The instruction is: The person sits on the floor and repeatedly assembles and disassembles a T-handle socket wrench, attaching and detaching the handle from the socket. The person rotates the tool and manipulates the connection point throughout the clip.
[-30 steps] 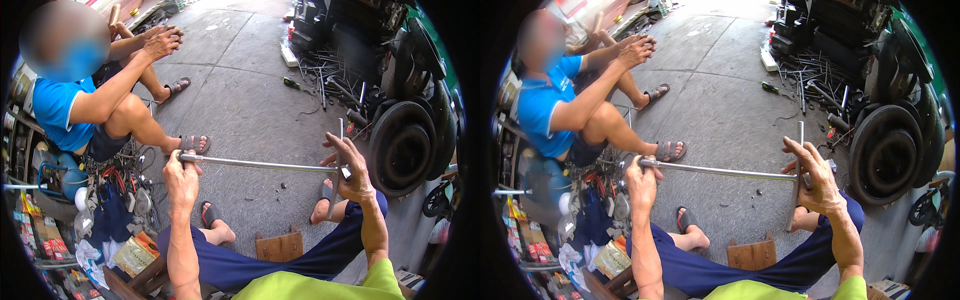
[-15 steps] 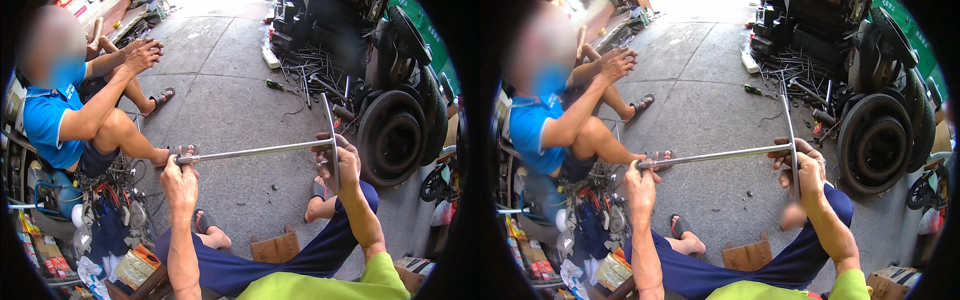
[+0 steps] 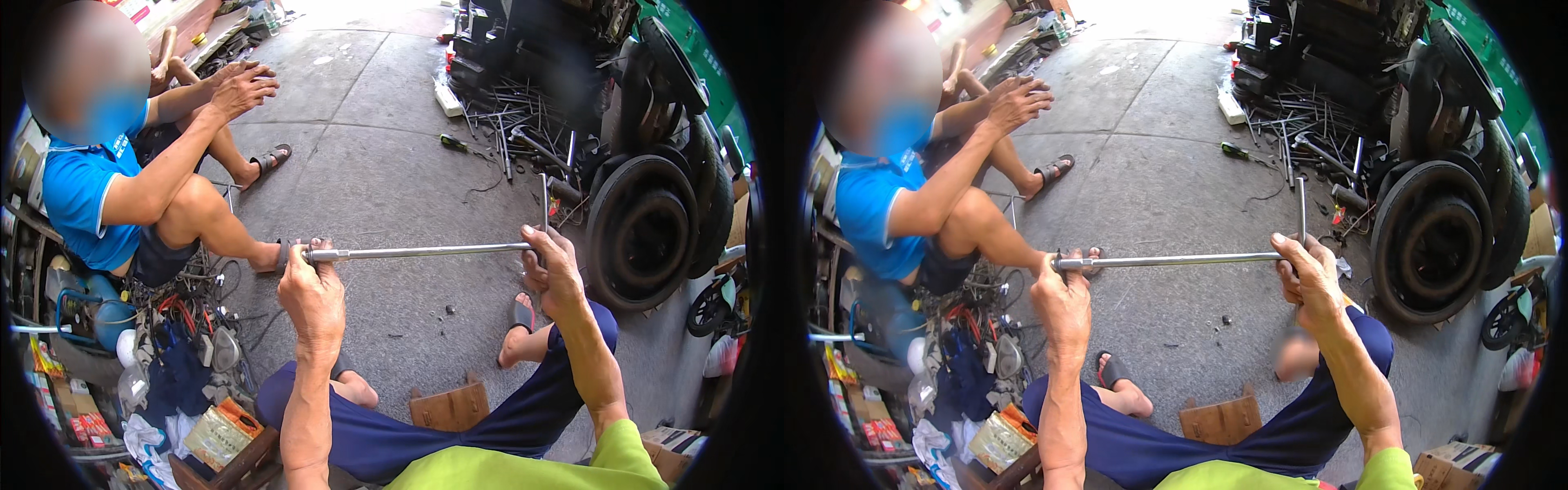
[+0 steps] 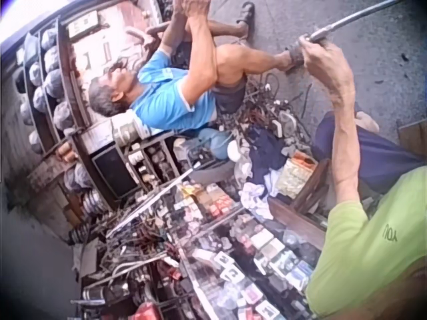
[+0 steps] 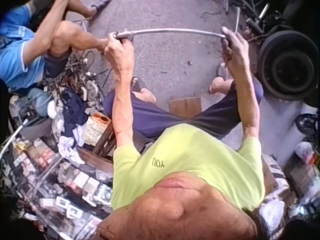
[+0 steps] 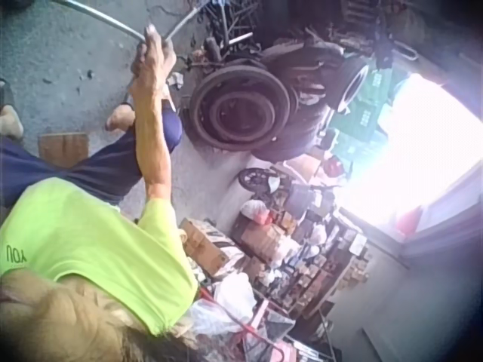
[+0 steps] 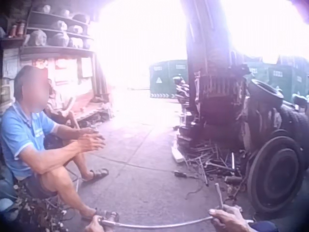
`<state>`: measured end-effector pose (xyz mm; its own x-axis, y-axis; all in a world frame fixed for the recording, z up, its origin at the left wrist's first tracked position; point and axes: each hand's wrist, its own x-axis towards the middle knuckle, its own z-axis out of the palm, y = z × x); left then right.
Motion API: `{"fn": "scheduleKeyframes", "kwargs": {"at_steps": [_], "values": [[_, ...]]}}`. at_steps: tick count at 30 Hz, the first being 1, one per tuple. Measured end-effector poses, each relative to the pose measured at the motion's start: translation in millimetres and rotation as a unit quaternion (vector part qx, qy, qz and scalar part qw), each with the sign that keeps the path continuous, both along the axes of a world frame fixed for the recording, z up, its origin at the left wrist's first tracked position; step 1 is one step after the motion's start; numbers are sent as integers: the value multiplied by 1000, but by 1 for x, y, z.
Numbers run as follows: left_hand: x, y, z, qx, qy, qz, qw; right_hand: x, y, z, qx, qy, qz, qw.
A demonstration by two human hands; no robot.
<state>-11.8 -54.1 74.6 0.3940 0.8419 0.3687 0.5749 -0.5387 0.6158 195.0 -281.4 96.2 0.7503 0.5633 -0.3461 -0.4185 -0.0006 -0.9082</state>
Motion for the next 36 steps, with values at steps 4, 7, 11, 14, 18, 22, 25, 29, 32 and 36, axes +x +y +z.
{"fn": "scheduleKeyframes", "kwargs": {"at_steps": [4,7,11,14,18,22,25,29,32,36], "values": [[-2,-3,7,-47,-26,-11,998,-7,4,10,-41,-47,-16,998],[-3,-3,9,-52,4,-6,999,-11,6,10,-85,-105,-31,990],[-3,-2,11,-74,-11,-19,997,-15,10,10,-105,-152,-51,981],[-5,0,9,-71,-28,-26,997,-17,11,10,-99,-164,-53,980],[-7,2,9,-85,-21,-34,996,-16,11,5,-98,-190,-63,975],[-9,1,16,-101,2,-37,994,-17,10,3,-78,-235,-93,964],[-15,2,8,-146,11,-70,987,-21,13,1,-10,-372,-144,917],[-10,-4,4,-274,59,-108,954,-23,7,11,45,-435,-186,880],[-9,-10,-6,-317,13,-123,941,-17,10,16,84,-467,-203,857],[-8,-8,-7,-345,-48,-150,925,-8,17,9,91,-505,-251,821]]}}
